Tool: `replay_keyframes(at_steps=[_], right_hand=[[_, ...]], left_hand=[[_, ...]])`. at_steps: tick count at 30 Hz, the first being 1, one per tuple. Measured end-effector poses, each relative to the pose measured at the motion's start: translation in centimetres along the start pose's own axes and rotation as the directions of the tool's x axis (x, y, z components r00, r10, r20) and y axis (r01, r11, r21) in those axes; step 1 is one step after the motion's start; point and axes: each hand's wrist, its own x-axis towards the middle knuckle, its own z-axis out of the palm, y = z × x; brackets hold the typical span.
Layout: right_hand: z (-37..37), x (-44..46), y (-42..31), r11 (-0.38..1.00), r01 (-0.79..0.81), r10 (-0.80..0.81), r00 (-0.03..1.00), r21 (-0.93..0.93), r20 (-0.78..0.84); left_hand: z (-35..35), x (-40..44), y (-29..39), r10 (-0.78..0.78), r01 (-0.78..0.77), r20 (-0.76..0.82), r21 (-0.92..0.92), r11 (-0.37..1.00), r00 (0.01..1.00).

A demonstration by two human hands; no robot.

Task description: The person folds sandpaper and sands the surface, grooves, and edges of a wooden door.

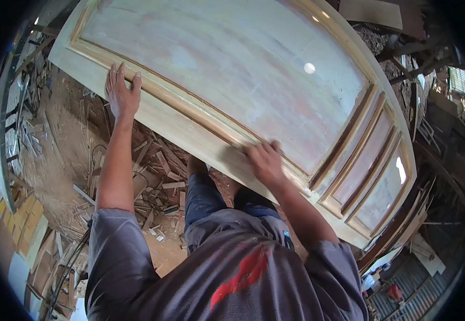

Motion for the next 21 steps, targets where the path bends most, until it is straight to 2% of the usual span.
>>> replay_keyframes(at_steps=[2,3,6,8,10,13,15,17,19,21], right_hand=[[-0.6,-7.3,3.2,0.995,-0.061,0.066,0.996,-0.076,0.055],[-2.4,-7.6,3.1,0.994,-0.059,0.064,0.996,-0.093,0.061],[0.6,-2.2,1.0,0.999,-0.036,0.036,0.999,-0.013,-0.031],[4.5,6.1,-2.4,0.999,0.019,-0.015,0.994,0.044,-0.11],[6.7,14.3,-5.8,0.999,0.008,-0.004,0.992,0.035,-0.126],[6.9,17.1,-7.0,0.997,-0.011,0.018,0.996,0.081,-0.089],[5.4,12.6,-5.1,0.999,0.031,-0.032,0.995,-0.009,-0.09],[4.1,6.2,-2.8,0.999,-0.024,0.021,0.993,-0.029,-0.113],[1.7,2.1,-1.1,0.997,-0.077,0.076,0.996,-0.01,-0.051],[2.7,4.5,-2.0,1.0,-0.026,0.026,0.998,0.004,-0.063]], left_hand=[[-0.1,0.0,0.3,-0.013,0.013,-0.003,0.003,1.0,1.0],[-0.1,0.1,0.5,-0.024,0.024,-0.009,0.009,1.0,1.0],[-0.4,0.0,0.6,-0.023,0.023,0.0,0.015,1.0,1.0],[-0.2,0.0,0.5,-0.017,0.018,-0.009,0.023,1.0,1.0],[-0.4,0.0,0.3,-0.026,0.026,0.005,0.016,1.0,1.0],[-0.5,0.2,0.4,-0.014,0.014,0.013,-0.029,0.999,1.0],[-0.4,0.2,0.3,-0.028,0.029,0.015,-0.038,0.999,0.999],[-0.7,0.3,0.6,-0.055,0.055,0.036,-0.012,0.998,0.998],[-0.7,0.2,0.6,-0.075,0.076,0.029,-0.028,0.997,0.997],[-0.7,-0.2,0.8,-0.074,0.076,0.04,-0.042,0.996,0.996]])
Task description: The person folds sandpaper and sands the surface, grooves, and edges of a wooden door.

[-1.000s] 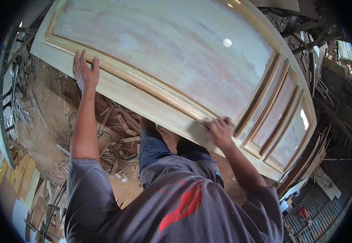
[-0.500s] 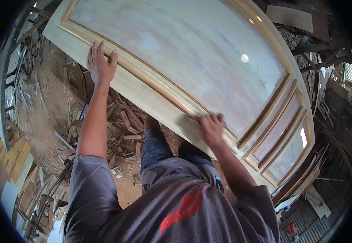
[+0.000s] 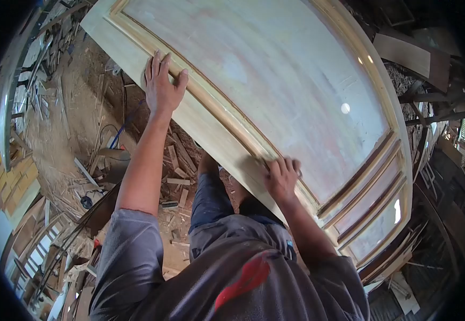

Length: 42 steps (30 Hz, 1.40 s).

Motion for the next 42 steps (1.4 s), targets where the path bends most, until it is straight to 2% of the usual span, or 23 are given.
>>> replay_keyframes(at_steps=[3,7,12,13,15,17,19,22,26,29,31,33,36,38,40,42], right_hand=[[3.9,9.1,-3.7,0.996,0.059,-0.054,0.996,0.073,-0.069],[6.5,16.9,-7.5,0.983,0.16,-0.159,0.987,0.093,-0.021],[1.3,6.5,-2.7,0.972,0.233,-0.234,0.972,0.015,0.022],[1.0,4.9,-1.7,0.966,0.256,-0.255,0.967,0.03,-0.025],[1.7,5.9,-2.3,0.963,0.268,-0.267,0.963,0.017,-0.037],[3.4,9.8,-3.8,0.96,0.277,-0.279,0.96,0.049,0.038],[6.0,15.3,-6.2,0.939,0.323,-0.321,0.946,0.114,-0.043],[6.4,16.0,-6.4,0.942,0.299,-0.297,0.954,0.155,-0.038],[1.1,5.8,-2.1,0.962,0.269,-0.273,0.958,0.054,0.09],[1.1,5.5,-1.9,0.953,0.302,-0.303,0.952,0.014,0.046],[3.5,8.9,-3.0,0.952,0.304,-0.306,0.95,0.044,0.058],[5.3,14.7,-6.2,0.945,0.317,-0.318,0.948,0.08,-0.004],[7.0,17.1,-7.1,0.951,0.293,-0.298,0.954,0.098,0.043],[5.4,13.6,-5.6,0.943,0.326,-0.324,0.945,0.066,-0.047],[2.0,7.4,-2.7,0.955,0.291,-0.294,0.954,0.048,0.066],[-0.2,5.3,-2.3,0.964,0.265,-0.265,0.961,0.012,0.083]], left_hand=[[0.0,0.6,-0.2,0.0,0.0,-0.018,-0.003,1.0,1.0],[-0.5,0.8,-0.1,0.001,-0.001,-0.005,-0.035,0.999,1.0],[-0.1,0.5,-0.3,-0.024,0.024,-0.012,-0.023,0.999,1.0],[-0.2,0.7,-0.3,-0.023,0.023,-0.016,-0.003,1.0,1.0],[-0.3,0.3,-0.3,-0.029,0.029,-0.014,-0.01,1.0,0.999],[-0.8,0.8,0.0,-0.033,0.033,-0.011,-0.018,0.999,0.999],[-0.8,0.5,0.0,-0.043,0.043,0.025,-0.015,0.999,0.999],[-0.8,0.7,0.0,-0.025,0.025,0.003,-0.033,0.999,1.0],[-0.5,0.6,-0.2,-0.044,0.043,-0.013,-0.053,0.998,0.999],[-0.3,0.5,-0.2,-0.053,0.053,-0.011,-0.033,0.998,0.999],[-0.5,0.9,-0.2,-0.049,0.048,-0.011,-0.039,0.998,0.999],[-0.8,0.5,-0.1,-0.056,0.057,0.021,-0.037,0.998,0.998],[-0.9,0.7,-0.1,-0.055,0.057,0.068,-0.029,0.998,0.996],[-0.7,0.7,-0.4,-0.055,0.057,0.057,-0.034,0.998,0.997],[-0.5,0.7,-0.5,-0.051,0.052,0.012,-0.038,0.998,0.999],[-0.1,0.7,-0.5,-0.065,0.064,0.03,0.02,0.998,0.997]])
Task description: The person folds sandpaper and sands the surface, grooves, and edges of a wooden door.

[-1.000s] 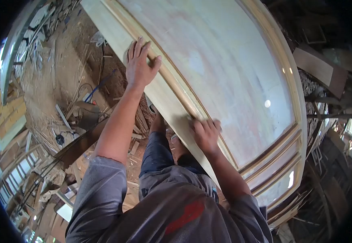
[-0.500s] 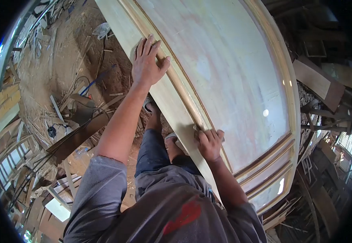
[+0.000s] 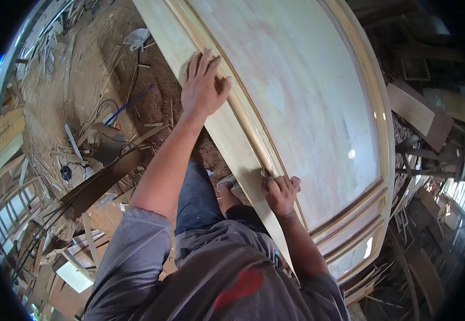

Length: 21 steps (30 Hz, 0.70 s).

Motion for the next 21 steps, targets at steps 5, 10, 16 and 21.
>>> replay_keyframes(at_steps=[5,10,16,21], right_hand=[[6.4,11.7,-0.8,0.997,0.07,-0.067,0.992,0.02,-0.11],[8.2,20.2,-2.6,0.997,0.003,0.004,0.996,0.076,-0.091],[4.5,9.1,-0.6,0.999,-0.013,0.012,1.0,-0.049,-0.025],[10.7,27.1,-4.1,1.0,0.007,-0.006,0.993,0.011,-0.116]], left_hand=[[-0.5,-0.2,-0.1,0.003,-0.008,-0.033,-0.13,0.991,0.999],[-0.4,-0.6,-1.2,-0.075,0.05,-0.078,-0.288,0.956,0.994],[-0.8,4.3,-9.3,-0.208,0.187,-0.124,-0.158,0.969,0.97],[-0.9,11.3,-16.3,-0.311,0.284,-0.176,-0.164,0.945,0.934]])
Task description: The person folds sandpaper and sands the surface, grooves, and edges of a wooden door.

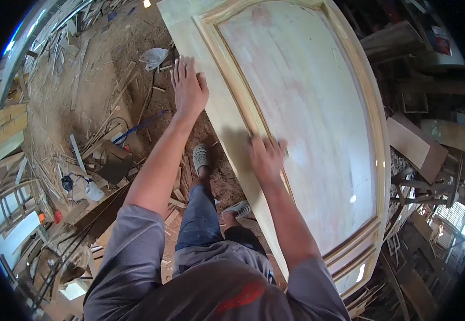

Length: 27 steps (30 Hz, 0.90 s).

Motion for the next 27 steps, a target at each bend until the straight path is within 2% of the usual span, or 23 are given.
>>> replay_keyframes(at_steps=[2,4,6,8,10,13,15,17,20,21,23,25,27], right_hand=[[3.2,8.8,-2.0,1.0,0.009,-0.009,1.0,0.016,0.008],[4.3,11.2,-2.7,1.0,0.01,-0.01,1.0,0.013,0.013],[3.7,9.1,-1.9,0.997,0.03,-0.033,0.999,-0.069,-0.043],[0.8,2.5,-0.8,0.98,0.064,-0.055,0.997,-0.19,0.05],[-2.0,-3.2,0.5,0.989,0.001,0.021,0.989,-0.146,0.148],[-0.2,1.0,-0.1,0.992,0.028,-0.005,0.984,-0.127,0.178],[4.7,10.1,-1.9,0.99,0.069,-0.065,0.997,-0.12,0.04],[7.8,18.4,-3.6,0.996,0.073,-0.071,0.997,-0.052,0.04],[8.3,20.4,-4.0,0.999,0.036,-0.035,0.999,-0.013,0.037],[7.4,17.7,-3.2,0.996,0.054,-0.047,0.994,-0.077,0.098],[4.8,10.4,-1.6,0.979,0.097,-0.085,0.993,-0.178,0.078],[1.0,4.3,-0.5,0.993,0.04,-0.016,0.979,-0.115,0.204],[2.3,6.5,-0.5,0.992,0.068,-0.05,0.986,-0.11,0.162]], left_hand=[[0.6,3.4,-1.7,-0.063,0.061,-0.029,-0.05,0.997,0.998],[1.4,6.4,-3.5,-0.111,0.107,-0.047,-0.085,0.991,0.993],[2.3,9.8,-4.8,-0.162,0.151,-0.078,-0.133,0.98,0.984],[4.3,11.6,-4.9,-0.229,0.208,-0.1,-0.187,0.96,0.968],[5.3,12.8,-4.6,-0.265,0.233,-0.112,-0.24,0.942,0.958],[4.0,12.1,-4.2,-0.227,0.181,-0.124,-0.304,0.935,0.966],[3.8,12.7,-4.2,-0.244,0.199,-0.115,-0.306,0.931,0.963],[3.3,12.5,-4.4,-0.254,0.214,-0.104,-0.294,0.932,0.962],[2.9,12.4,-4.2,-0.259,0.225,-0.087,-0.282,0.933,0.962],[2.7,12.6,-4.1,-0.265,0.232,-0.084,-0.281,0.931,0.961],[2.7,12.8,-4.0,-0.269,0.241,-0.069,-0.278,0.93,0.961],[2.9,12.8,-4.1,-0.273,0.25,-0.048,-0.27,0.93,0.961],[2.7,13.2,-4.2,-0.292,0.265,-0.043,-0.315,0.911,0.955]])
